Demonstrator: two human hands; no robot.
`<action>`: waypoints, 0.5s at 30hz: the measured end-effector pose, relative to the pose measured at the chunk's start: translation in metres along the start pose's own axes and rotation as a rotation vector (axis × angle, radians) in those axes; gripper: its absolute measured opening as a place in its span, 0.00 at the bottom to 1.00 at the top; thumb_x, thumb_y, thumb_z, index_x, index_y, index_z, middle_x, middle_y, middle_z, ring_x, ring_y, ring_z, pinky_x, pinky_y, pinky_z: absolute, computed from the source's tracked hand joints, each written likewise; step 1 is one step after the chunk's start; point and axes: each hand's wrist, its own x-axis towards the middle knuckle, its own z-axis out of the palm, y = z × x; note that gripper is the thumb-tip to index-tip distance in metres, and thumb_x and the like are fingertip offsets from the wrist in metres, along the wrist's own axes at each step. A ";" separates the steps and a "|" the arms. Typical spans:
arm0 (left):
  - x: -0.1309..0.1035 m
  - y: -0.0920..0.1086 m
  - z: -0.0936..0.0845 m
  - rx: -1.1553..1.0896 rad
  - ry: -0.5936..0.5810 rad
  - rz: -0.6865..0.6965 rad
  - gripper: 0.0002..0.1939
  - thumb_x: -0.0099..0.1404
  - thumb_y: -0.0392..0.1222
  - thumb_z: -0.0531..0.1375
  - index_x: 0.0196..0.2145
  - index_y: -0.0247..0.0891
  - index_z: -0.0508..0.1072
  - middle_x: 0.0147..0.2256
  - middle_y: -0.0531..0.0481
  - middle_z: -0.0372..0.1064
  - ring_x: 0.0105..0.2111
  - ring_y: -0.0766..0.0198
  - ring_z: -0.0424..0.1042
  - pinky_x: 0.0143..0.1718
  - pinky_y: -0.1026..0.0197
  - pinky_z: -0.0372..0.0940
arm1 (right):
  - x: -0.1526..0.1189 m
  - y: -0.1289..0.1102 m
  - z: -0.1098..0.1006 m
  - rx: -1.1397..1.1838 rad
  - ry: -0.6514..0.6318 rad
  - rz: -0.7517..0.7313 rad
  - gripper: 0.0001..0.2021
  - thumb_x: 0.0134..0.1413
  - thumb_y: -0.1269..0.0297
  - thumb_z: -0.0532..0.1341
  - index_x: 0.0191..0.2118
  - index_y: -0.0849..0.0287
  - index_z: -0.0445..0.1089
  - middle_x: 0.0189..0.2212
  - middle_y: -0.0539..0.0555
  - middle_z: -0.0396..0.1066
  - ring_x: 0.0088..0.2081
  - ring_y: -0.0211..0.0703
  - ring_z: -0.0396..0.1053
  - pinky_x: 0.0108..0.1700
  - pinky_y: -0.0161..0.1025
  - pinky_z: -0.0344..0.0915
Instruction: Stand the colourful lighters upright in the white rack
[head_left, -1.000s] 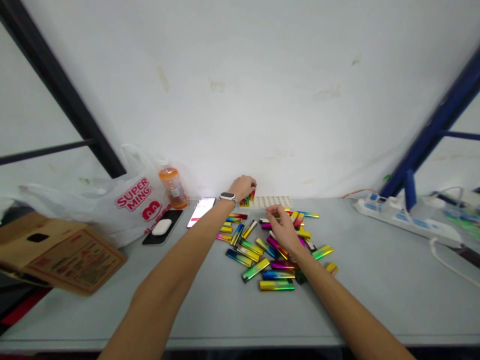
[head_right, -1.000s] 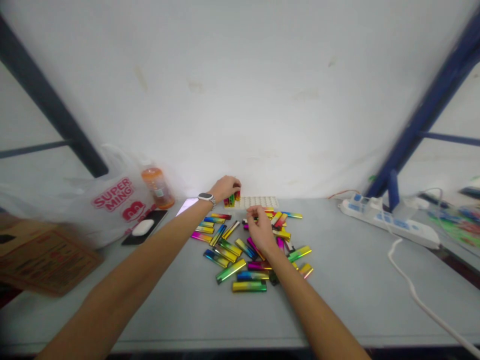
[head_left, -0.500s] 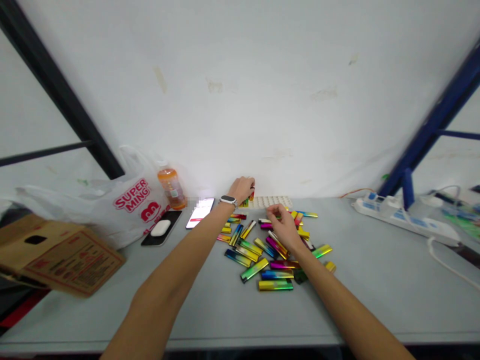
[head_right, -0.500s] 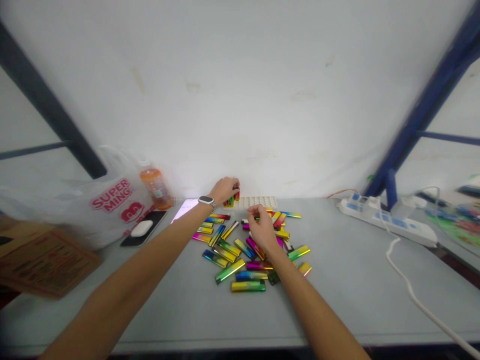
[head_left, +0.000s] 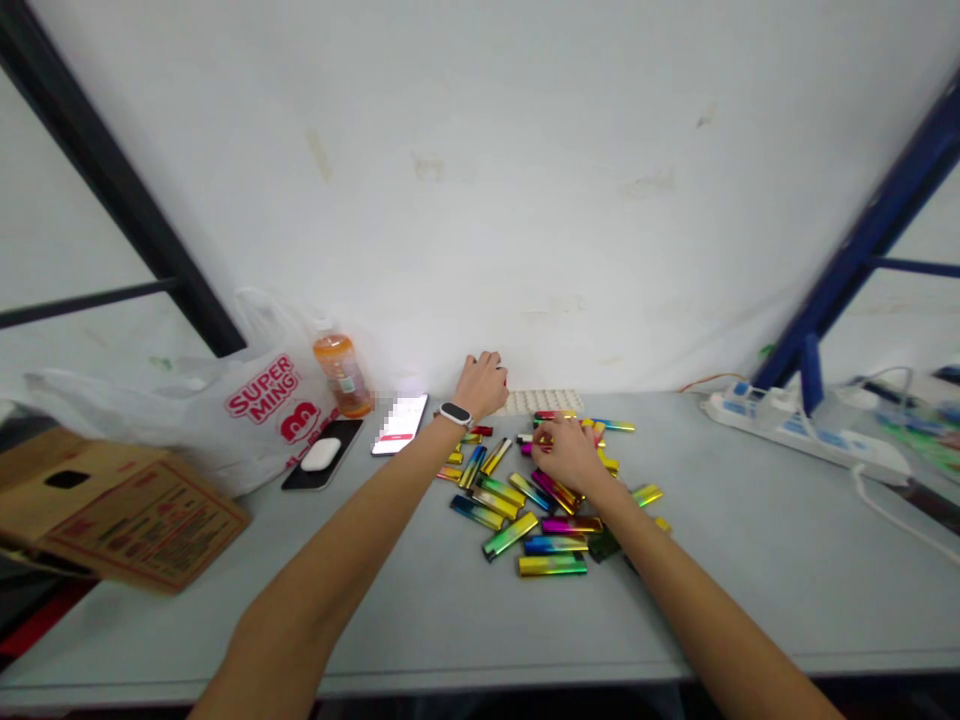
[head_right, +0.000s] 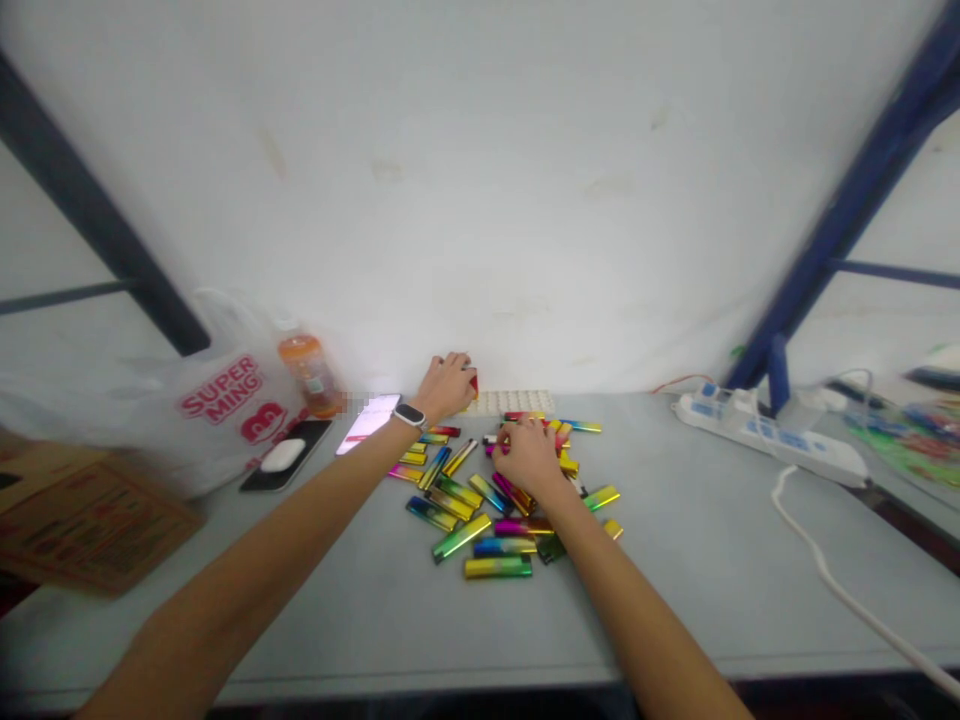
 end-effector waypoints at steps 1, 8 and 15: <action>-0.001 0.001 0.000 -0.008 0.023 -0.005 0.14 0.65 0.36 0.53 0.43 0.32 0.76 0.53 0.33 0.66 0.54 0.45 0.61 0.52 0.43 0.55 | 0.001 -0.002 0.000 -0.029 -0.018 -0.004 0.06 0.48 0.65 0.62 0.32 0.57 0.75 0.40 0.61 0.72 0.46 0.56 0.65 0.51 0.54 0.54; -0.043 0.014 -0.013 -0.284 0.251 -0.095 0.14 0.68 0.33 0.50 0.45 0.38 0.73 0.51 0.43 0.68 0.52 0.54 0.62 0.52 0.51 0.59 | 0.018 -0.013 -0.001 -0.160 -0.153 -0.092 0.06 0.41 0.68 0.64 0.31 0.59 0.75 0.38 0.65 0.75 0.45 0.61 0.68 0.51 0.56 0.55; -0.105 0.009 0.011 -0.511 0.157 -0.135 0.13 0.65 0.29 0.50 0.35 0.38 0.73 0.39 0.46 0.71 0.45 0.57 0.66 0.50 0.55 0.63 | 0.031 -0.015 0.002 -0.146 -0.178 -0.165 0.03 0.42 0.69 0.65 0.28 0.59 0.74 0.36 0.64 0.75 0.44 0.59 0.69 0.53 0.55 0.54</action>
